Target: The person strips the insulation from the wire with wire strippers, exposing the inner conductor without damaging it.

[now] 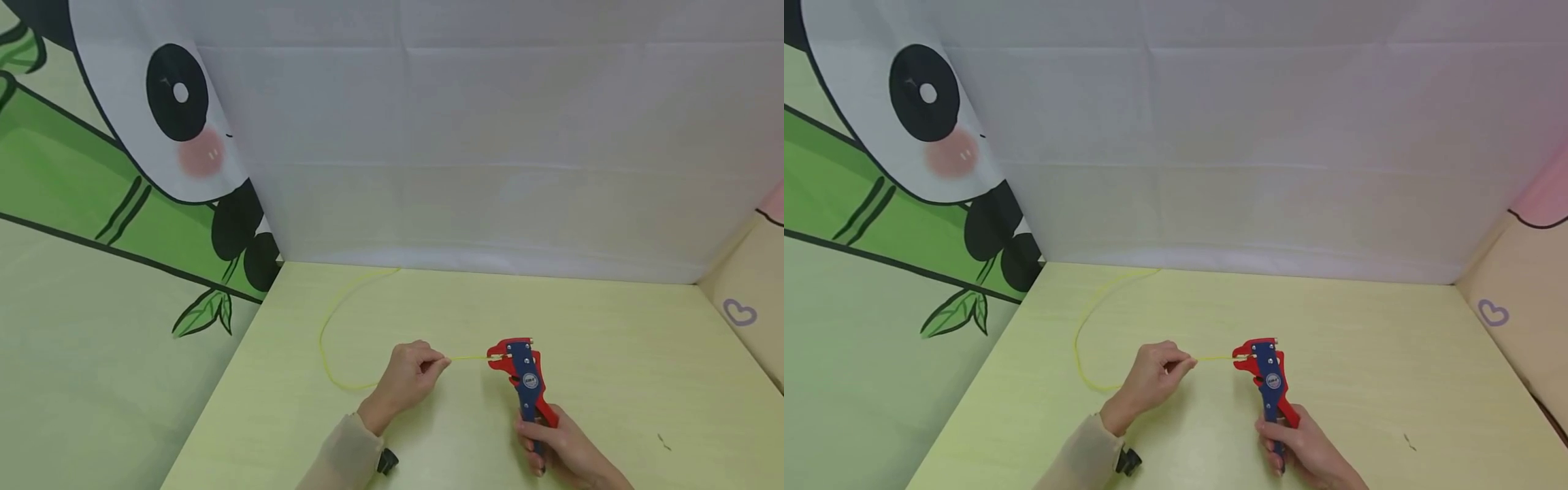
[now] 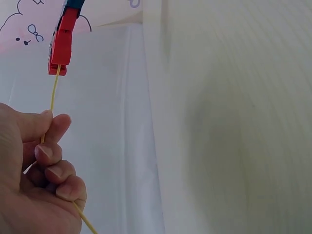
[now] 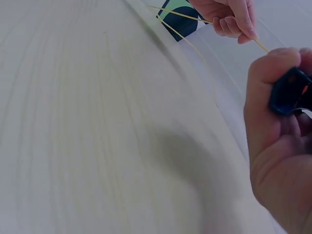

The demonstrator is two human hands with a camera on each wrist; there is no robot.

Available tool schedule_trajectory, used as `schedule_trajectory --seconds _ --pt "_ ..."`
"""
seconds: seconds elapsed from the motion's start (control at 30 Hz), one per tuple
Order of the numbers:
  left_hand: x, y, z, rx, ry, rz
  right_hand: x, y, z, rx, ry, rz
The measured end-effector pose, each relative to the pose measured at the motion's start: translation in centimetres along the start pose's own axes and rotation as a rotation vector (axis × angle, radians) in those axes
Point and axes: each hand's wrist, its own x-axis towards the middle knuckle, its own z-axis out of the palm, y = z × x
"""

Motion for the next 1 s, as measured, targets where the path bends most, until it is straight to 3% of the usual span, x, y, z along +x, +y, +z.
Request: schedule_trajectory --seconds 0.23,0.5,0.6,0.7,0.87,1.0 --pt "0.0 0.3 0.4 0.059 -0.022 -0.071 0.3 0.1 0.3 -0.077 0.08 -0.001" --pt "1.3 2.4 2.7 0.264 -0.075 -0.153 0.8 0.5 0.4 -0.099 0.156 0.002" --pt "1.4 2.8 3.8 0.359 -0.032 -0.12 0.5 0.8 0.8 -0.075 0.178 0.01" --pt "1.3 2.6 4.6 0.388 0.048 -0.057 0.1 1.0 1.3 -0.019 0.213 0.03" --pt "0.9 2.1 4.7 0.287 0.132 0.064 -0.7 1.2 2.3 0.044 0.271 0.052" --pt "0.3 1.8 4.1 0.236 0.157 0.107 -0.7 1.3 3.0 0.061 0.289 0.042"
